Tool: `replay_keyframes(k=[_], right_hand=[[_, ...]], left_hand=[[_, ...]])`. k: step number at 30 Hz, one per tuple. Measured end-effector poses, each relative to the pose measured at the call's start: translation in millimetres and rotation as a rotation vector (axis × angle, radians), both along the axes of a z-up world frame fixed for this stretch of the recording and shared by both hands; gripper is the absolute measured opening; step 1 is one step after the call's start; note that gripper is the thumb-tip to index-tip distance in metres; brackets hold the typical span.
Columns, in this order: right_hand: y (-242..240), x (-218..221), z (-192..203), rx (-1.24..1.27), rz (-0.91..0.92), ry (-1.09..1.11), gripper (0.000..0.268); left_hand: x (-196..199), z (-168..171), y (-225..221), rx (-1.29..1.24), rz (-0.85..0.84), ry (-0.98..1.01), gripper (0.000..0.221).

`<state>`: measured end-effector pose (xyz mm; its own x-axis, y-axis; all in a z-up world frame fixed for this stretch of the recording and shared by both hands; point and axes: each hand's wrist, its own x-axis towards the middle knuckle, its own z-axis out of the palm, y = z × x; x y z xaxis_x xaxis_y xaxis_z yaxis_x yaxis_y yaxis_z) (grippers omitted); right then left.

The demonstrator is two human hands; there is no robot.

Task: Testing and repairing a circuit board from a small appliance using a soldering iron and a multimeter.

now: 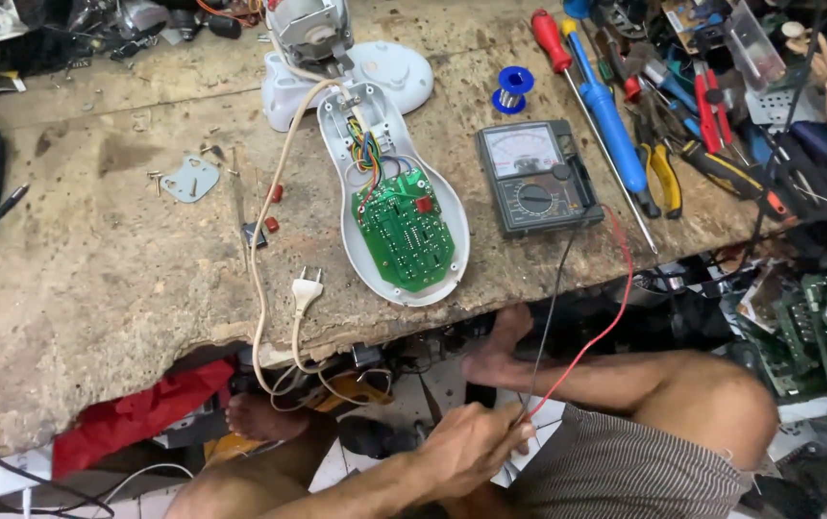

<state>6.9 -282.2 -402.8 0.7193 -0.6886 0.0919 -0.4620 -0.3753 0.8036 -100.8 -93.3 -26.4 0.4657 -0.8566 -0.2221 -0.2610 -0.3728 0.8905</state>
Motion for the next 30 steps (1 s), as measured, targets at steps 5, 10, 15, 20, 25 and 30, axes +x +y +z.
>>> replay_keyframes(k=[5,10,15,20,25,30], right_hand=[[4.6,-11.1,96.0,-0.573,-0.056,0.445,0.021],[56.4,-166.5,271.8,-2.08,-0.061,1.21,0.044],[36.2,-152.6,435.1,-2.451,-0.637,1.29,0.039],[21.7,-143.7,439.8,-2.442,-1.29,1.587,0.037],[41.1,-135.3,423.2,-2.452,-2.006,1.749,0.042],[-20.4,-127.2,458.7,-3.102,-2.552,-0.521,0.066]], left_hand=[[17.0,47.0,-4.6,-0.11,0.039,-0.022,0.07],[29.4,46.1,17.8,-0.33,0.249,-0.18,0.092],[24.9,52.1,31.8,-0.144,0.09,0.11,0.104],[9.9,39.2,31.0,-0.436,0.023,-0.061,0.035],[23.4,63.3,41.9,-0.372,0.134,-0.308,0.026],[31.8,82.8,51.0,-0.326,0.148,-0.338,0.065]])
